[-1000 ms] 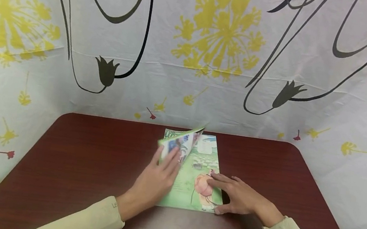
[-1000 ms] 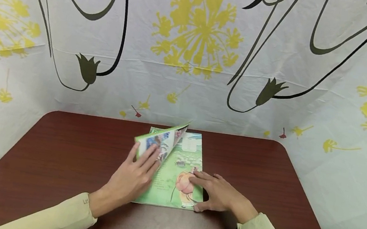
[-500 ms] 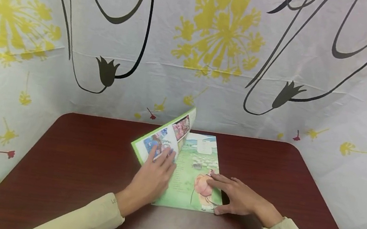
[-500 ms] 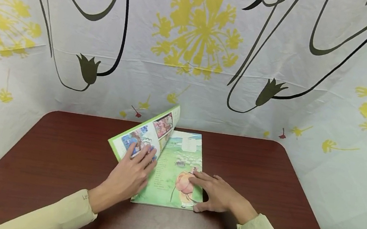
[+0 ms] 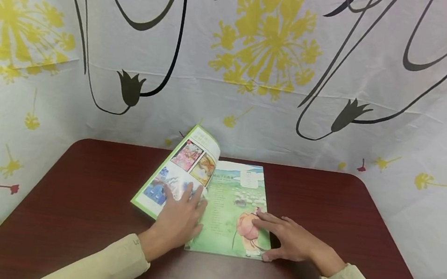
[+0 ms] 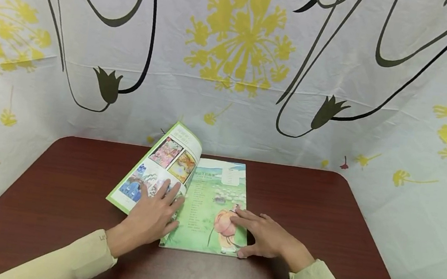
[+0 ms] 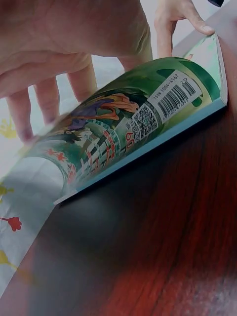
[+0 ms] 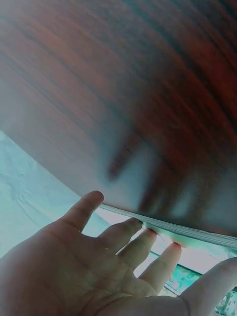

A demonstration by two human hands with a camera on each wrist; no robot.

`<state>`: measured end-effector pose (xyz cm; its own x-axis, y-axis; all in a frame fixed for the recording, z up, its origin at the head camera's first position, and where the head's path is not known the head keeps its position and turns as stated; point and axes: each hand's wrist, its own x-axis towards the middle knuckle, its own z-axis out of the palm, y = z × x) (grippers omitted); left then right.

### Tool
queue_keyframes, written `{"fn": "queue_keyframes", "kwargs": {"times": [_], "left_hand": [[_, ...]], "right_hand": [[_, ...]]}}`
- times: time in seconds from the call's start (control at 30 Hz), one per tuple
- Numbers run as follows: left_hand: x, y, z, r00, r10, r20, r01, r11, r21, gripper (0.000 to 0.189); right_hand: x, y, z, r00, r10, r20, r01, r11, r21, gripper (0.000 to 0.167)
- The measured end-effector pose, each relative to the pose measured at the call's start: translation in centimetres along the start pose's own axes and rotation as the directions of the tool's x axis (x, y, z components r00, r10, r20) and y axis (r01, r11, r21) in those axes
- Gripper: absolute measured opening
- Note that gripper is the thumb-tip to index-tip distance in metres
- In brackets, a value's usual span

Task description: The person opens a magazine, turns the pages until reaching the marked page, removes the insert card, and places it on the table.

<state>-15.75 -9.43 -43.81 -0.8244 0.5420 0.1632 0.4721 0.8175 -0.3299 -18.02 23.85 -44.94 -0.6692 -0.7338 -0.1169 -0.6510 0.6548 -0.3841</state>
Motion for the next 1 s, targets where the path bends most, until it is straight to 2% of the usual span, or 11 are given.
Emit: {"fn": "queue_keyframes", "kwargs": {"times": [0.07, 0.3, 0.6, 0.83, 1.0], "left_hand": [[-0.08, -0.04, 0.01, 1.0, -0.021, 0.023, 0.021, 0.999, -0.025, 0.06], [-0.33, -0.23, 0.15, 0.997, -0.08, 0.021, 0.082, 0.988, -0.132, 0.053], [-0.58, -0.5, 0.45, 0.994, -0.087, 0.068, 0.1, 0.971, -0.219, 0.054], [-0.87, -0.9, 0.88, 0.997, -0.065, 0.048, 0.073, 0.978, -0.193, 0.054], [-0.75, -0.97, 0.97, 0.999, -0.024, 0.038, 0.028, 0.994, -0.106, 0.054]], "right_hand": [[0.0, 0.1, -0.06, 1.0, -0.009, -0.002, 0.009, 1.0, -0.003, 0.085], [0.06, 0.25, -0.09, 1.0, -0.019, -0.003, 0.019, 1.0, -0.002, 0.085], [0.07, 0.21, -0.11, 1.0, -0.016, -0.001, 0.016, 1.0, 0.006, 0.084], [0.14, 0.12, -0.09, 1.0, -0.018, -0.01, 0.018, 1.0, -0.003, 0.082], [0.23, 0.15, -0.02, 0.999, -0.029, -0.024, 0.029, 0.999, -0.02, 0.081]]}}
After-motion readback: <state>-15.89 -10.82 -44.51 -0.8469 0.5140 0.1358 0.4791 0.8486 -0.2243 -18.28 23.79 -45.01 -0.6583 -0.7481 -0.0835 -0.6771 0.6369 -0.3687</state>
